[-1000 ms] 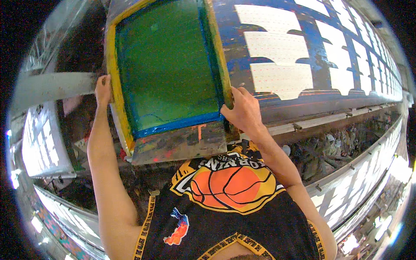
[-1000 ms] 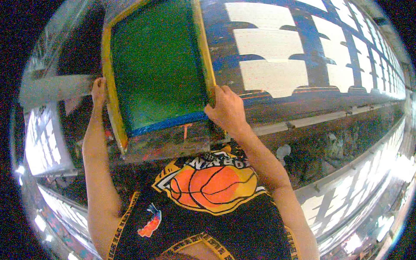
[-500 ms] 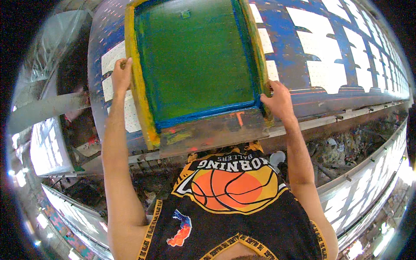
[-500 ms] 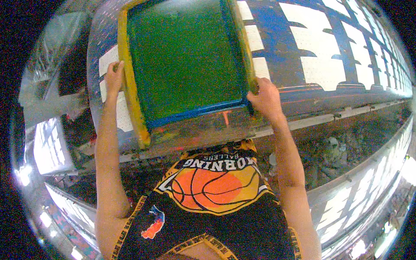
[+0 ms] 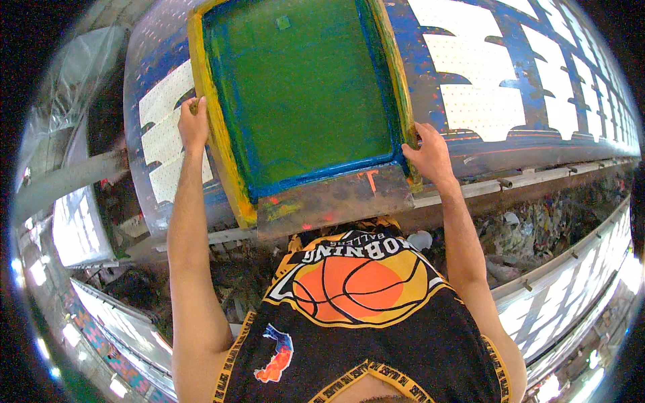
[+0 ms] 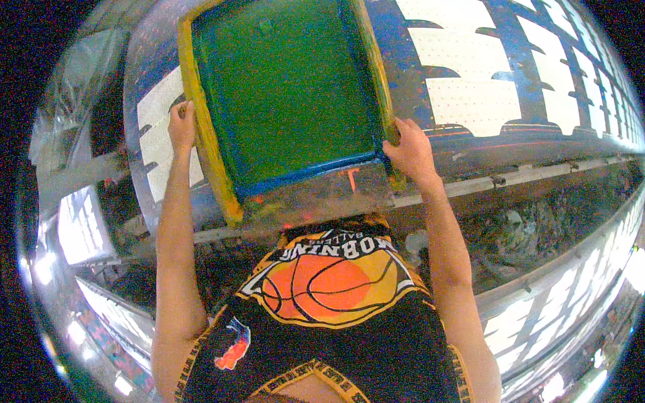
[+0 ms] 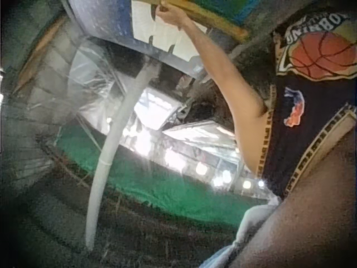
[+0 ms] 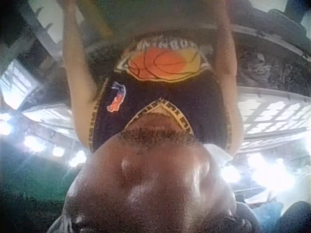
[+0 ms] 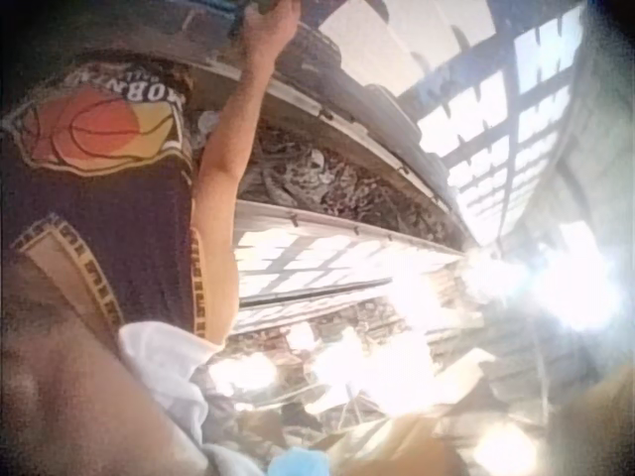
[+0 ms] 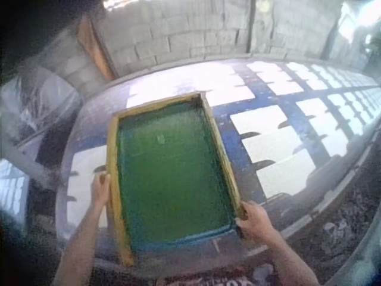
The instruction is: The person repeatedly applies green ink to a screen-printing frame using a squeegee, then pulls the squeegee across the mesh to transfer ink onto a fabric item below. The process is repeated multiple times in a consistent cycle.
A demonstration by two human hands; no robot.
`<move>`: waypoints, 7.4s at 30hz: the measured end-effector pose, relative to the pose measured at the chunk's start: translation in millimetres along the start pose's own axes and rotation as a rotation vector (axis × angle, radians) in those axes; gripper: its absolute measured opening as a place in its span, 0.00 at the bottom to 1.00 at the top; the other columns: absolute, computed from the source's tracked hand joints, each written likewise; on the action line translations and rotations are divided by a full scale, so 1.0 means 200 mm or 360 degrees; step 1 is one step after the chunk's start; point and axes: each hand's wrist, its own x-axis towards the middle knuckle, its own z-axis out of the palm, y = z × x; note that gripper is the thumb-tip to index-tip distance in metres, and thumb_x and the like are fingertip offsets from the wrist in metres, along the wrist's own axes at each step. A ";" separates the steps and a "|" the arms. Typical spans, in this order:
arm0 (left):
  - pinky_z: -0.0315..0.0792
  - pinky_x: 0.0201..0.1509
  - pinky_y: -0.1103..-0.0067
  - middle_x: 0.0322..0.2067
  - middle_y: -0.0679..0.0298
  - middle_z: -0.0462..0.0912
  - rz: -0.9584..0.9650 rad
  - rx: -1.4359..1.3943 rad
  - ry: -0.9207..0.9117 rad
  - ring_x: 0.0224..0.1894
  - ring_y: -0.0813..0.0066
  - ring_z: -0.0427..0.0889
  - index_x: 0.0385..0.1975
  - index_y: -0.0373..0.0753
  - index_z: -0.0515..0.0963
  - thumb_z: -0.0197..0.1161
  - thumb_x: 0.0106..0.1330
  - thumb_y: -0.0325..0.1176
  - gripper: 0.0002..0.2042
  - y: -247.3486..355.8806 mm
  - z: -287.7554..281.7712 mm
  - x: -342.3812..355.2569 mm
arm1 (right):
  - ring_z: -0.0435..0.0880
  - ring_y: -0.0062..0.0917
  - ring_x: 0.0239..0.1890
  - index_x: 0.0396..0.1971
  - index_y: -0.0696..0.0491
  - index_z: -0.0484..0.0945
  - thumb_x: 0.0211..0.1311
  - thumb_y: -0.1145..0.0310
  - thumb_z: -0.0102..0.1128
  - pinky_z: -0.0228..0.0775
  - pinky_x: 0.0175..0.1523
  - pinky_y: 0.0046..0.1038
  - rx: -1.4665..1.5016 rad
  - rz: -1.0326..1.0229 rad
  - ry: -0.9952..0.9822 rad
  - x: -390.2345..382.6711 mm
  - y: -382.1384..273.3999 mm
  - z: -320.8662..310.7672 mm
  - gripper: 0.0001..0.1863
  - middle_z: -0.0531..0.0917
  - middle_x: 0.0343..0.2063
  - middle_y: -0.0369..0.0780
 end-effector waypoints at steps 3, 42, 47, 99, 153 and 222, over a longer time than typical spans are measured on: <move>0.79 0.60 0.62 0.49 0.49 0.89 -0.0007 0.0116 0.0018 0.53 0.49 0.88 0.55 0.37 0.81 0.64 0.75 0.53 0.24 -0.02 0.05 0.02 | 0.85 0.48 0.52 0.59 0.59 0.81 0.56 0.63 0.75 0.79 0.56 0.44 -0.0024 -0.0044 0.0056 0.00 0.01 0.01 0.30 0.85 0.47 0.52; 0.82 0.47 0.50 0.42 0.44 0.84 0.0061 0.0016 0.0020 0.44 0.38 0.87 0.49 0.36 0.74 0.61 0.76 0.45 0.17 0.11 0.18 -0.05 | 0.90 0.37 0.52 0.54 0.46 0.88 0.49 0.81 0.66 0.84 0.53 0.39 -0.0798 -0.0641 -0.0525 -0.27 -0.96 0.23 0.29 0.90 0.53 0.37; 0.82 0.48 0.51 0.42 0.45 0.84 0.0090 -0.0045 0.0028 0.43 0.38 0.87 0.48 0.36 0.74 0.61 0.76 0.45 0.16 0.11 0.18 -0.04 | 0.89 0.37 0.53 0.57 0.45 0.84 0.52 0.76 0.71 0.83 0.58 0.40 -0.0799 -0.0687 -0.0474 -0.24 -0.85 0.39 0.29 0.89 0.54 0.38; 0.77 0.54 0.45 0.43 0.40 0.87 -0.0154 -0.0010 -0.0103 0.49 0.34 0.85 0.48 0.36 0.77 0.43 0.84 0.50 0.23 0.05 0.11 0.00 | 0.90 0.49 0.45 0.45 0.48 0.90 0.68 0.54 0.68 0.85 0.51 0.48 -0.1064 -0.0957 -0.0553 1.35 -1.02 0.39 0.15 0.90 0.40 0.49; 0.79 0.61 0.62 0.50 0.49 0.90 -0.0034 0.0207 -0.0042 0.55 0.50 0.88 0.54 0.39 0.84 0.69 0.70 0.59 0.27 -0.05 0.13 0.04 | 0.88 0.46 0.51 0.57 0.58 0.83 0.60 0.58 0.77 0.81 0.56 0.42 0.0141 0.0080 -0.0192 -0.20 0.02 -0.06 0.28 0.87 0.47 0.50; 0.76 0.56 0.47 0.46 0.35 0.86 -0.0048 -0.0342 0.0041 0.53 0.29 0.82 0.47 0.34 0.79 0.48 0.82 0.51 0.23 2.07 1.30 -0.57 | 0.83 0.41 0.60 0.59 0.53 0.81 0.51 0.78 0.67 0.79 0.64 0.41 -0.0288 -0.1087 -0.0658 -0.27 1.08 -1.27 0.30 0.84 0.58 0.43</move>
